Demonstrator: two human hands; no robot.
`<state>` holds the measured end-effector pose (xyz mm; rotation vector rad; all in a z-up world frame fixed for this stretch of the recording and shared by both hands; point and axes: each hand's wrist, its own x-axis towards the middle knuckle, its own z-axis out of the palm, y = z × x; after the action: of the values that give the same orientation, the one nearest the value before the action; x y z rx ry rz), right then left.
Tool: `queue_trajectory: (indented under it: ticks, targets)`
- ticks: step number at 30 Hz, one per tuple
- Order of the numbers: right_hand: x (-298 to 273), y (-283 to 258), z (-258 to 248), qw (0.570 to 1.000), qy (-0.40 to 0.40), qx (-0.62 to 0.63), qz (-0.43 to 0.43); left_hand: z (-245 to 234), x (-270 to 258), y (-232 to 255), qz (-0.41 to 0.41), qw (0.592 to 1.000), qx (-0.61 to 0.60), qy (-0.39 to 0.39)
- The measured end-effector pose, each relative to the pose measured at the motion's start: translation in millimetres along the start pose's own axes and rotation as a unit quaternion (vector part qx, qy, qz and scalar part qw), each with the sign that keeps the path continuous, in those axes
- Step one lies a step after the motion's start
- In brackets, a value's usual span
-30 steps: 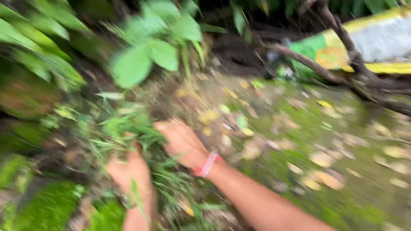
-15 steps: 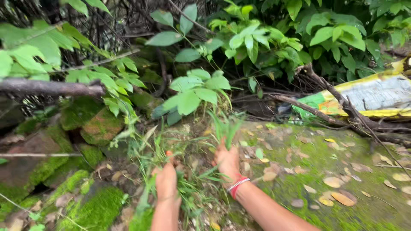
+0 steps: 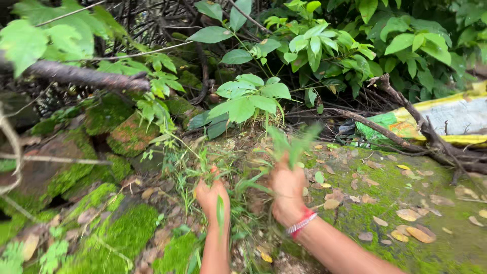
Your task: The person pulls grass and weeds from a mossy stone wall and the surrounding dirt area by hand.
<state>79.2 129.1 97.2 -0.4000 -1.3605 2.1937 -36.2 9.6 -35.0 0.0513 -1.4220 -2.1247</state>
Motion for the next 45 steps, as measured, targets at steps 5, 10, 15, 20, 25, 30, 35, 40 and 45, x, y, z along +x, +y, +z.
queue_trajectory:
  ticks: [5,10,15,20,25,30,35,40,45]
  targets:
    - [-19.4,-108.7,13.9,0.975,-0.112,-0.078,-0.177,-5.2,-16.9,44.4,-0.054,0.975,0.182,0.113]
    - [-19.6,-103.1,-21.8,0.874,-0.116,-0.347,-0.319,-38.9,-27.2,164.0,0.027,0.976,0.168,0.139]
    - [1.6,-34.7,-29.8,0.788,-0.209,-0.548,-0.185,-84.8,-27.1,187.5,-0.065,0.953,0.271,0.118]
    - [29.1,23.1,2.8,0.691,-0.202,-0.620,-0.310,-95.4,-25.1,162.3,-0.175,0.925,0.322,0.104]
    - [89.4,106.1,35.8,0.616,-0.254,-0.683,-0.299,-76.5,-7.2,153.0,-0.197,0.903,0.377,0.059]
    - [122.4,173.1,57.3,0.584,-0.296,-0.597,-0.464,-64.9,-1.6,114.8,-0.097,0.893,0.438,0.043]
    - [91.8,151.4,60.7,0.659,-0.290,-0.561,-0.408,-72.5,3.3,92.0,-0.081,0.903,0.422,0.010]
    - [86.2,127.1,54.4,0.776,-0.256,-0.454,-0.355,-84.6,4.0,78.7,-0.065,0.927,0.369,0.020]
    - [93.7,97.7,12.3,0.950,-0.267,-0.162,-0.015,-86.3,8.0,78.5,-0.059,0.928,0.359,0.076]
